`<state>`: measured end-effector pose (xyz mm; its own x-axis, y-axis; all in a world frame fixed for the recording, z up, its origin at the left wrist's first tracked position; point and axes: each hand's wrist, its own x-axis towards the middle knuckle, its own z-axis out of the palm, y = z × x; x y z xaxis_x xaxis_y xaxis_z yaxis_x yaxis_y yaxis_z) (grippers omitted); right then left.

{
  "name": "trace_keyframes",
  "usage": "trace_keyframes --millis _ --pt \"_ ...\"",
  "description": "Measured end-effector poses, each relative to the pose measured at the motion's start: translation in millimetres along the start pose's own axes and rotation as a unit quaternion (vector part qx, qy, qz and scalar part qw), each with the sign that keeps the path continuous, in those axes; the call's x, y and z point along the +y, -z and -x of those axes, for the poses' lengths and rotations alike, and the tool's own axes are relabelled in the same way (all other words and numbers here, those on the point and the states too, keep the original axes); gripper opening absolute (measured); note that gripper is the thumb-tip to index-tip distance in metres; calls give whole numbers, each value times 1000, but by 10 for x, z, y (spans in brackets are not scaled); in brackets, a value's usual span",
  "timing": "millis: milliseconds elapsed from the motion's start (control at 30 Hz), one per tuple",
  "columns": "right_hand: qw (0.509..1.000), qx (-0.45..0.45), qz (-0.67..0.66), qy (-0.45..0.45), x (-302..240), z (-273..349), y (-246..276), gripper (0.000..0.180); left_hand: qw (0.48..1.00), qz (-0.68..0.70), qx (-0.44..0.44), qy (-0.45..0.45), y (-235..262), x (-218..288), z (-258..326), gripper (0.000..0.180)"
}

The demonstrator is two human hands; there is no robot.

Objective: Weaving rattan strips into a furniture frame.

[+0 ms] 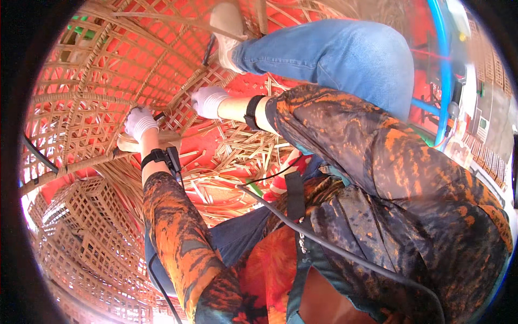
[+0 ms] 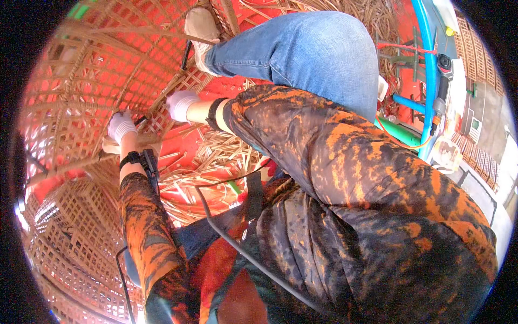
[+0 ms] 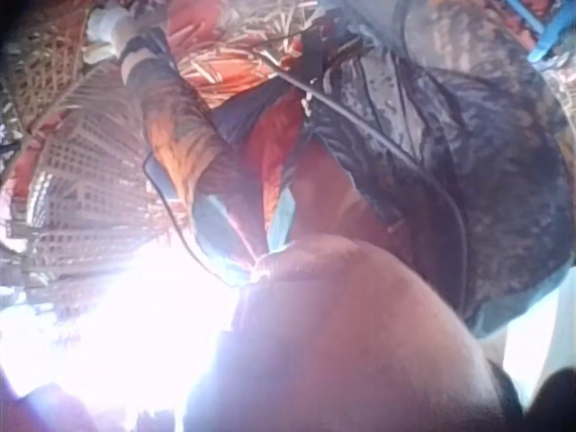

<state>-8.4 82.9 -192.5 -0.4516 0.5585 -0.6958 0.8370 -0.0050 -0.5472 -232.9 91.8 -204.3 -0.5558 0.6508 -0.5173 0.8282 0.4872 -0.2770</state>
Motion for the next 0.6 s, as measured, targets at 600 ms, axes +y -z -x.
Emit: trace_keyframes --millis 600 --pt "947 -143 -286 -3 -601 -94 315 42 964 140 94 -205 773 211 2036 32"
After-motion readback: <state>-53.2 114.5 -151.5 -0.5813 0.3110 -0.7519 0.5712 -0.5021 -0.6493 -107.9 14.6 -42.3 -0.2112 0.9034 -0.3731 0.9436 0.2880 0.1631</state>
